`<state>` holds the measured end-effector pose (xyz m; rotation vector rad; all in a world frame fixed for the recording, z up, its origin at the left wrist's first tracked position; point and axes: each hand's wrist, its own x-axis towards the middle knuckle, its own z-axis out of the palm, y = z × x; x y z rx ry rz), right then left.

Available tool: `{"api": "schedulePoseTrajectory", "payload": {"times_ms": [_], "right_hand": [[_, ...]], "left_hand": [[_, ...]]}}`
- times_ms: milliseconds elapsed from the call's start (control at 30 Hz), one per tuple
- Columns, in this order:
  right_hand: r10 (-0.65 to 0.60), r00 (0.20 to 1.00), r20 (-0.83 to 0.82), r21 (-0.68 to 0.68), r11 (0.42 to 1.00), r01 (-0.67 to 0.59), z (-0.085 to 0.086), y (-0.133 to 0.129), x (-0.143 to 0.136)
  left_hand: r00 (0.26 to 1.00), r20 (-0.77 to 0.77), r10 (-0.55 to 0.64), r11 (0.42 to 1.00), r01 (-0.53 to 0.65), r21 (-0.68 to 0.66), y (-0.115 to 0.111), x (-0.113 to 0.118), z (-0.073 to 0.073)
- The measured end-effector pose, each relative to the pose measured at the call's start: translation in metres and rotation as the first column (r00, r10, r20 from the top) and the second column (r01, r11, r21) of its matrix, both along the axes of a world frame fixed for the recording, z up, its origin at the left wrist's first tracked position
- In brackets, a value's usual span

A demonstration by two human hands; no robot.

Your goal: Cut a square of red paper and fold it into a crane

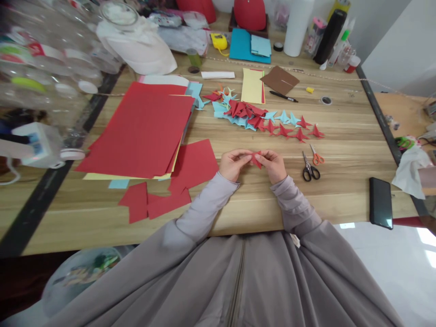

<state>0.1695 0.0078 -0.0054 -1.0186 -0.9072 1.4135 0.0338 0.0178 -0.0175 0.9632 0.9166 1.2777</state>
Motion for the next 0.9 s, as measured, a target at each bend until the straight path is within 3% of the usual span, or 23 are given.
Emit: {"api": "schedulePoseTrajectory", "payload": {"times_ms": [267, 500, 733, 900], "right_hand": [[-0.019, 0.997, -0.074, -0.02, 1.0, 0.018, 0.0, 0.0, 0.001], [0.026, 0.999, -0.025, 0.063, 0.998, -0.024, -0.003, 0.001, 0.002], [0.029, 0.997, 0.075, 0.092, 0.995, -0.036, 0.004, -0.002, -0.001], [0.046, 0.989, 0.141, 0.108, 0.992, -0.062, 0.006, -0.002, -0.002]], "left_hand": [[0.999, -0.008, 0.034, 0.999, -0.034, 0.003, 0.002, -0.001, -0.002], [0.994, -0.101, 0.027, 0.999, -0.022, 0.047, -0.001, -0.002, 0.005], [0.995, 0.04, 0.088, 0.991, -0.083, -0.108, 0.001, 0.0, 0.003], [0.987, 0.161, 0.026, 0.98, 0.007, -0.199, 0.002, -0.002, 0.008]]}}
